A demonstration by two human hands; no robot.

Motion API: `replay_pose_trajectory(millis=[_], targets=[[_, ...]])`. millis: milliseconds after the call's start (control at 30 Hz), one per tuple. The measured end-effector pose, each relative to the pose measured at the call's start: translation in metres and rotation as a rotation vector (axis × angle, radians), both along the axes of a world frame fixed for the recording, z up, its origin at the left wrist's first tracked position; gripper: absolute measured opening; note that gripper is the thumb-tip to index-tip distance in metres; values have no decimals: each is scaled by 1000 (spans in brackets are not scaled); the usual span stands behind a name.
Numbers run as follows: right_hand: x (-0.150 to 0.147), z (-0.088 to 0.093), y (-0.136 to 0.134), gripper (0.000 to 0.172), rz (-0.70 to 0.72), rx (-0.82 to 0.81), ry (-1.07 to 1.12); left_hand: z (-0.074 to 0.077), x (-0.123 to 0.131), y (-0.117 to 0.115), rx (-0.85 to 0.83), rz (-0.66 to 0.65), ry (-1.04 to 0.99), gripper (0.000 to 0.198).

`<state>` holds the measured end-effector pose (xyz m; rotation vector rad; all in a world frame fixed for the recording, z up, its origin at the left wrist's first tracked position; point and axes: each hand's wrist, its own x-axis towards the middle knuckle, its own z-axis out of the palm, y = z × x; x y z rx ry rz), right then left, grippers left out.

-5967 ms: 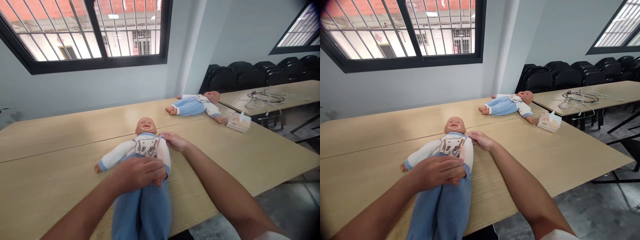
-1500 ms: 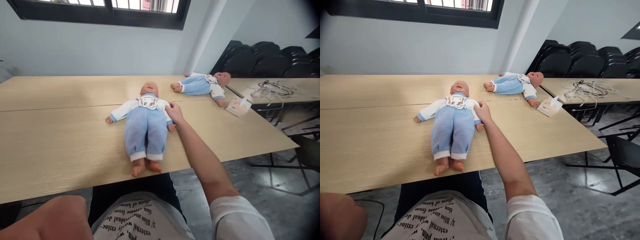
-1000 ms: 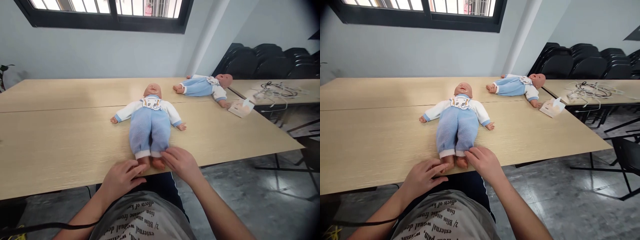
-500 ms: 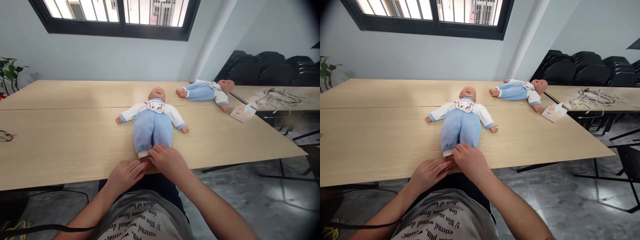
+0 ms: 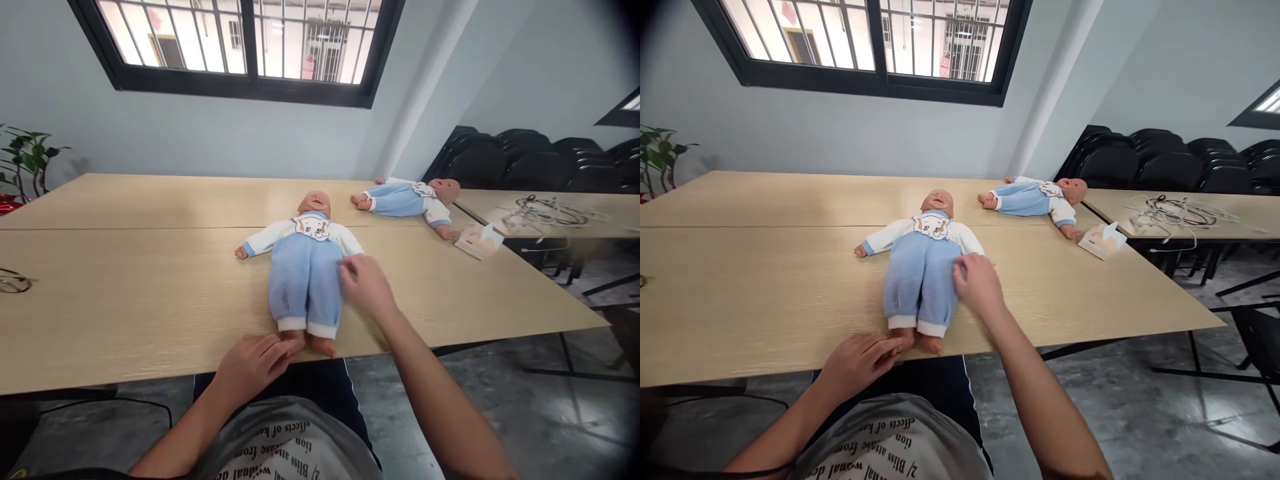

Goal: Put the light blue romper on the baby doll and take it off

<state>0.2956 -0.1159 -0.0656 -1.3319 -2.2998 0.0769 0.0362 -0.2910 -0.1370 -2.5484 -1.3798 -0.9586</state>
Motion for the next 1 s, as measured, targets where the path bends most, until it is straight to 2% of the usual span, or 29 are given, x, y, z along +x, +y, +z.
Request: replay_pose_trajectory(millis=[33, 133, 200, 267, 333, 367, 433, 467, 533, 633, 700, 800, 900, 1000], targets=[[10, -6, 20, 17, -104, 36, -74, 0, 0, 0, -12, -9, -15, 19], [41, -24, 59, 18, -145, 64, -195, -1, 3, -3, -54, -22, -67, 17], [58, -33, 68, 17, -110, 67, -181, 0, 2, -6, -132, -28, -136, 16], [68, -38, 70, 19, -87, 80, -137, 7, -4, -4, -320, -50, -246, 10], [70, -40, 70, 25, -97, 123, -93, 17, -18, 10, -510, -29, -366, 10], [68, -40, 71, 36, -111, 153, -79, 24, -28, 24, -557, 10, -407, 15], [56, -38, 77, 59, -145, 196, -74, 38, -51, 65, -431, 157, -410, 21], [47, -35, 81, 64, -156, 198, -79, 45, -62, 91, -317, 217, -365, 23], [26, -30, 92, 63, -155, 169, -89, 54, -77, 146, -161, 320, -218, 31], [-6, -25, 109, 56, -97, 110, -112, 56, -82, 214, -167, 273, -116, 45], [-17, -25, 118, 52, -56, 86, -135, 49, -79, 240, -206, 195, -47, 48], [-8, -28, 124, 48, -19, 56, -174, 34, -86, 250, -264, 137, 7, 48], [24, -29, 118, 48, -16, 22, -199, 26, -109, 239, -301, 132, -10, 50], [46, -29, 105, 49, -82, 20, -187, 26, -125, 222, -300, 155, -86, 53]])
